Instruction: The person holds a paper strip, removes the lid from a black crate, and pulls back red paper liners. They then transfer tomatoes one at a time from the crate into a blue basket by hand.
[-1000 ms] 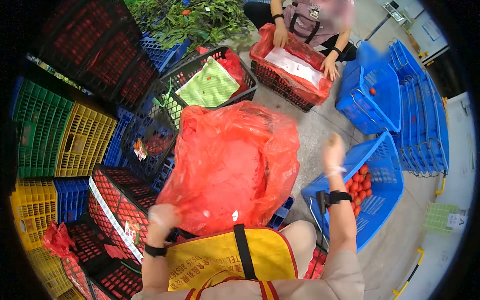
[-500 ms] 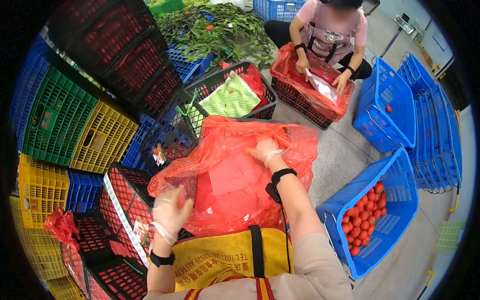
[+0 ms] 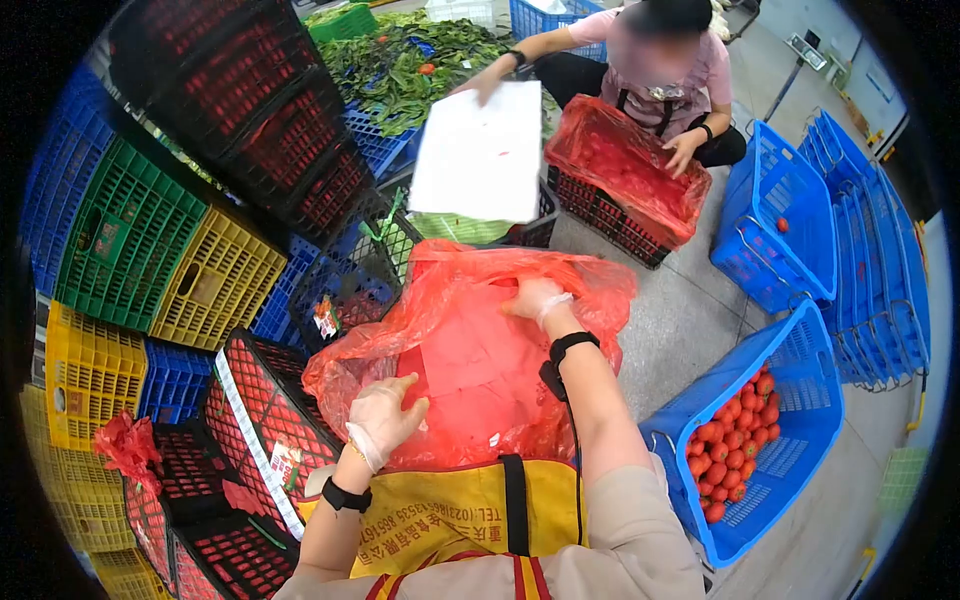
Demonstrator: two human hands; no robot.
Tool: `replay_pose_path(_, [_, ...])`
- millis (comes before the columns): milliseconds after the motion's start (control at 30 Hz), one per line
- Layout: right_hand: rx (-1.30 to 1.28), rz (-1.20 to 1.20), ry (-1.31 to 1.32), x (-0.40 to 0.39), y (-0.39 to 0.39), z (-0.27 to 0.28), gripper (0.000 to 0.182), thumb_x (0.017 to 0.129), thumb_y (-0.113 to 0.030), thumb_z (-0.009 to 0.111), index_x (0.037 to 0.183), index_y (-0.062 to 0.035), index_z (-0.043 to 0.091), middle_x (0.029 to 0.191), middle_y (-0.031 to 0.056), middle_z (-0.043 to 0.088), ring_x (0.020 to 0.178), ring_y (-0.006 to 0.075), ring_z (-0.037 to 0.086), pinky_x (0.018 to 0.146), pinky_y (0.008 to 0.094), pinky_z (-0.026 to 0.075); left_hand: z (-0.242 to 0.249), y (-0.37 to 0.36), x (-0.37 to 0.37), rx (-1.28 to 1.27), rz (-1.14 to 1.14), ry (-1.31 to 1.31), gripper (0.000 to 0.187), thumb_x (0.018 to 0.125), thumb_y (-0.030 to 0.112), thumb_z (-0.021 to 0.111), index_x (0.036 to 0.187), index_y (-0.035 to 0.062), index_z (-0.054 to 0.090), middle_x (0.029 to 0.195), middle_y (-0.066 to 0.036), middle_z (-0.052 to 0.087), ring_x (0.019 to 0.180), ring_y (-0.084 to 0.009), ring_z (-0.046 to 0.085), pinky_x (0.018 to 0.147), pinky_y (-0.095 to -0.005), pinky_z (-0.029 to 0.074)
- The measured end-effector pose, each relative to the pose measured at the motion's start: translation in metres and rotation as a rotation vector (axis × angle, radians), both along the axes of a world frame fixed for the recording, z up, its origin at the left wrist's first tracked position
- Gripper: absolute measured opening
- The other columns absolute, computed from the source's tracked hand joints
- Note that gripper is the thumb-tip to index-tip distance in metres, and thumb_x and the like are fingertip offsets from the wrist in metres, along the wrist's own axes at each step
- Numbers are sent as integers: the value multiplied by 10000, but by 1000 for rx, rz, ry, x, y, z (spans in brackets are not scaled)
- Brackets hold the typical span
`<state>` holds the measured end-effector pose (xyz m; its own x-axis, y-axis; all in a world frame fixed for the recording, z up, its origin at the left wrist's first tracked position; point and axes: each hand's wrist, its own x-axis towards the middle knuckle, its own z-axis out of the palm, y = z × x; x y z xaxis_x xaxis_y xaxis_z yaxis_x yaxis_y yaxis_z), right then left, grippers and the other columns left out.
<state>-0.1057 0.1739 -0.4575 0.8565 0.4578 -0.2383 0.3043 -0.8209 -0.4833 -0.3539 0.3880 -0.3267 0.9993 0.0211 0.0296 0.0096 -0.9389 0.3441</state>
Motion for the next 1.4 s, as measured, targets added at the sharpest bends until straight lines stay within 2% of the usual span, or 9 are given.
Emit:
replay_pose_path(333, [32, 563, -130, -90, -27, 36, 165, 743, -311, 592, 739, -177, 688, 726, 80, 664, 674, 282, 643, 615, 424, 502, -6, 1, -2, -47, 58, 43, 376, 759, 270, 647, 1056, 40, 641, 945, -181, 651, 869, -340, 625, 781, -411, 496])
replay_pose_path(467, [-84, 1021, 226, -194, -24, 62, 374, 804, -440, 561, 724, -96, 682, 700, 125, 649, 685, 313, 648, 621, 439, 508, -7, -8, 6, -143, -3, -54, 355, 768, 231, 634, 1071, 47, 630, 1017, -175, 629, 964, -338, 587, 854, -412, 469])
replay_pose_path(633, [28, 708, -114, -190, -26, 48, 253, 701, -300, 667, 622, -62, 635, 668, 139, 605, 643, 320, 607, 594, 419, 505, -48, -29, 5, -74, -277, 107, 470, 748, 250, 656, 1193, 127, 571, 1252, -162, 520, 1218, -359, 423, 1023, -427, 357])
replay_pose_path(700, [60, 206, -145, -164, -21, 53, 621, 624, -425, 715, 1067, -14, 571, 1069, 202, 571, 1020, 393, 527, 888, 463, 430, -61, -27, 4, 5, -183, 164, 548, 748, 253, 654, 1264, 146, 505, 1325, -162, 443, 1252, -372, 374, 1039, -451, 328])
replay_pose_path(833, [-111, 380, 77, -211, 7, 41, 1067, 562, -536, 734, 1363, 22, 305, 1362, 206, 392, 1304, 445, 262, 1058, 538, 239, -74, -24, 20, 251, -142, 219, 749, 727, 244, 655, 1405, 231, 336, 1493, -155, 187, 1355, -399, 190, 1063, -540, 247])
replay_pose_path(933, [-9, 145, 217, -240, 21, 41, 795, 641, -345, 727, 1278, 34, 440, 1164, 202, 570, 1101, 363, 529, 900, 433, 437, -96, -20, 18, 415, -243, 197, 720, 708, 237, 653, 1379, 251, 392, 1512, -157, 145, 1390, -397, 107, 1080, -559, 201])
replay_pose_path(1133, [745, -90, 893, -176, 14, 77, 192, 773, -28, 561, 941, -18, 654, 874, 116, 674, 781, 162, 622, 724, 319, 494, -49, 2, 20, -273, -233, 470, 685, 697, 226, 681, 1340, 190, 446, 1470, -255, 212, 1365, -433, 176, 1115, -469, 195])
replay_pose_path(1200, [853, 125, 252, -148, 23, 101, 239, 794, -15, 545, 1003, -36, 658, 915, 77, 671, 877, 148, 607, 785, 306, 486, -60, 5, 30, -591, -288, 121, 694, 688, 123, 690, 1324, 41, 423, 1379, -219, 393, 1303, -281, 377, 1037, -375, 352])
replay_pose_path(1400, [1116, 12, 122, -114, 70, 182, 553, 754, -131, 726, 1249, -32, 500, 1147, 55, 582, 1048, 139, 529, 948, 299, 406, 46, -5, 80, -1535, 179, -181, 327, 829, -39, 530, 1152, 12, 536, 1104, -54, 602, 960, -155, 600, 858, -286, 478])
